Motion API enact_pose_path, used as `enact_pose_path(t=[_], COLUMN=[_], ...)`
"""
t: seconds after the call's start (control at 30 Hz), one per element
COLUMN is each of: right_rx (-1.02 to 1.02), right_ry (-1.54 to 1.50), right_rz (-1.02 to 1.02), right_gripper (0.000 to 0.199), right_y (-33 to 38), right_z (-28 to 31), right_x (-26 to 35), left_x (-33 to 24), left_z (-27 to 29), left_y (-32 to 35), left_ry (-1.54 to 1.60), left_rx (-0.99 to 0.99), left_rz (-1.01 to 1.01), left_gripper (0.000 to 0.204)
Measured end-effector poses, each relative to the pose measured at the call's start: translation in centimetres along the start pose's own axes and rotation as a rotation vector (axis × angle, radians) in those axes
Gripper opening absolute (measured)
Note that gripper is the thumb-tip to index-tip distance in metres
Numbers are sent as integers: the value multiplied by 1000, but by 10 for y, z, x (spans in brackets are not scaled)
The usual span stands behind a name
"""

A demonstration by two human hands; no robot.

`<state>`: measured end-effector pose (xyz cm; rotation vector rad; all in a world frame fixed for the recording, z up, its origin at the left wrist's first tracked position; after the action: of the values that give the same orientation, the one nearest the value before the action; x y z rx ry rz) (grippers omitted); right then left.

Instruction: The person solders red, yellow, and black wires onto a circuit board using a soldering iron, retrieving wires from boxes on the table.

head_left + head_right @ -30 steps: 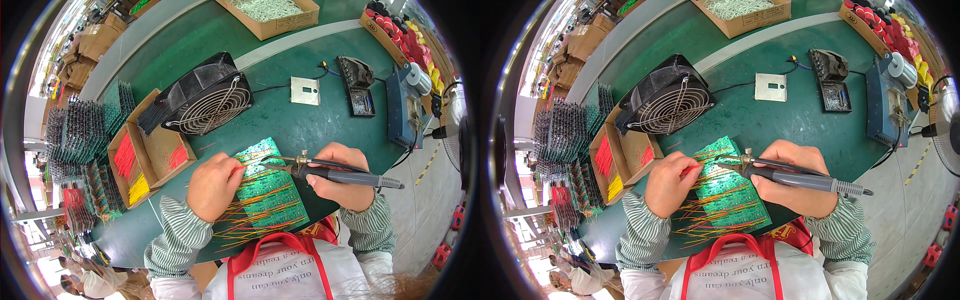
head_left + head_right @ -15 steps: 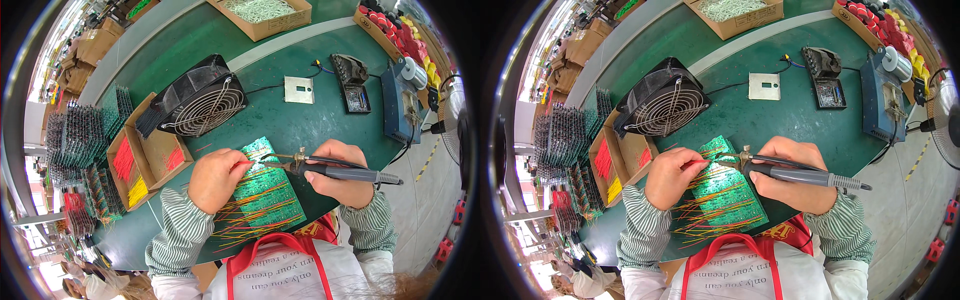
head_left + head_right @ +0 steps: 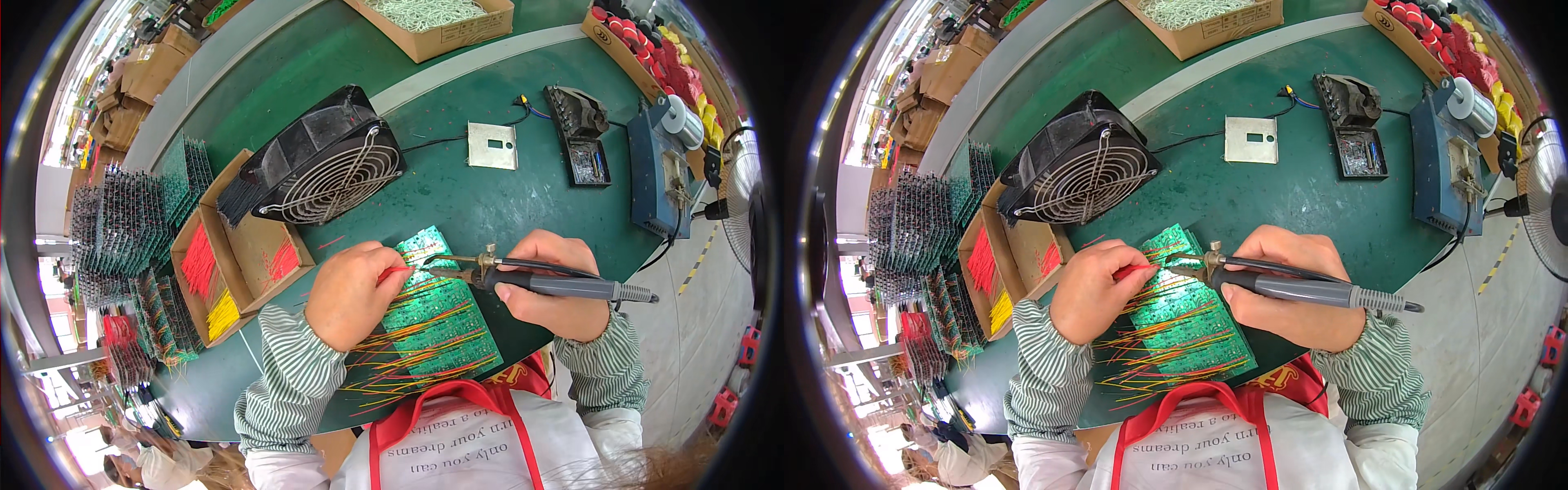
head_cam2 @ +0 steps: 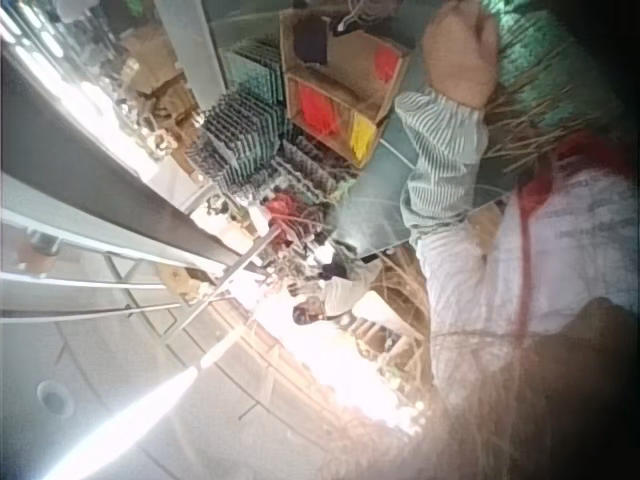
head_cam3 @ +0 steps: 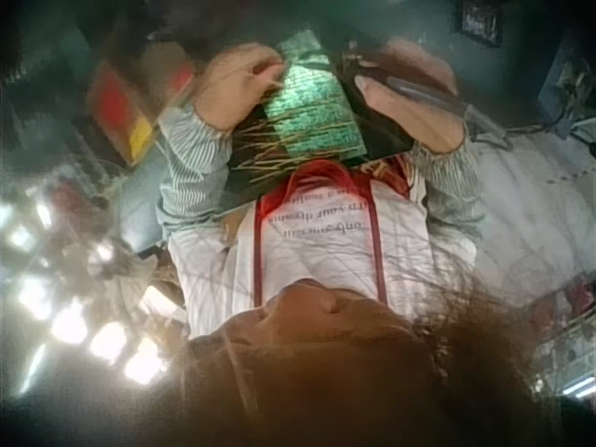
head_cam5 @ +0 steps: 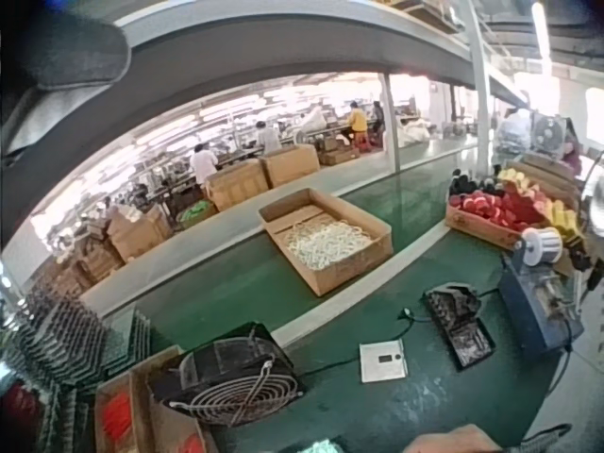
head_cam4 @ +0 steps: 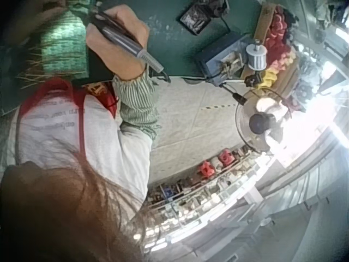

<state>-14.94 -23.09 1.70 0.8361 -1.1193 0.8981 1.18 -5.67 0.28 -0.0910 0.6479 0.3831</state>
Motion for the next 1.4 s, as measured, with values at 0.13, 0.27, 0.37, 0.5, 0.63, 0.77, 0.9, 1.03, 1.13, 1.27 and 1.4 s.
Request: enact_pose_path(t=[0.13, 0.27, 0.37, 0.5, 0.63, 0.77, 0.9, 1.03, 1.13, 1.27, 1.4], right_rx=[-21, -16, -17, -2, 8, -6, -28, -44, -71, -89, -75], right_ry=[22, 58, 26, 27, -5, 22, 34, 35, 44, -21, 42], right_rz=[1, 2, 3, -4, -11, -6, 3, 0, 19, -38, 0], right_gripper=[15, 15, 15, 16, 16, 16, 16, 16, 16, 16, 16], right_y=[2, 2, 2, 0, -2, -2, 0, 4, 8, 10, 9], right_z=[2, 4, 2, -1, -2, 0, 5, 11, 16, 18, 18], right_x=[4, 5, 3, 3, -1, 2, 5, 7, 4, 2, 2], left_x=[3, 4, 2, 3, 1, 1, 0, -4, -8, -19, -10], left_z=[-1, -1, -1, -2, -2, -2, -1, 13, 17, -1, -12], left_y=[2, 3, 2, 2, 2, 1, 1, 6, 0, -9, -16], left_ry=[46, 63, 45, 52, 20, 6, -2, 0, 10, -19, 15], left_rx=[-26, -31, -31, -41, -46, -41, -44, -113, -186, -127, -80], left_rz=[-6, 18, 8, 3, 8, 0, 1, 50, 12, -84, -67], left_gripper=[13, 13, 13, 14, 14, 14, 14, 11, 9, 11, 11])
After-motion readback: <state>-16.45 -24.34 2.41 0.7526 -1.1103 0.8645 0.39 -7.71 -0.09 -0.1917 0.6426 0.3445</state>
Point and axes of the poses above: each hand's wrist, its own y-axis away from the middle knuckle, its own z-axis out of the back of the hand, x = y × z, the point moved 2 cm from there along -y, towards the middle knuckle, and after that the axes turned 7 degrees about -z, right-handed, at the moved point
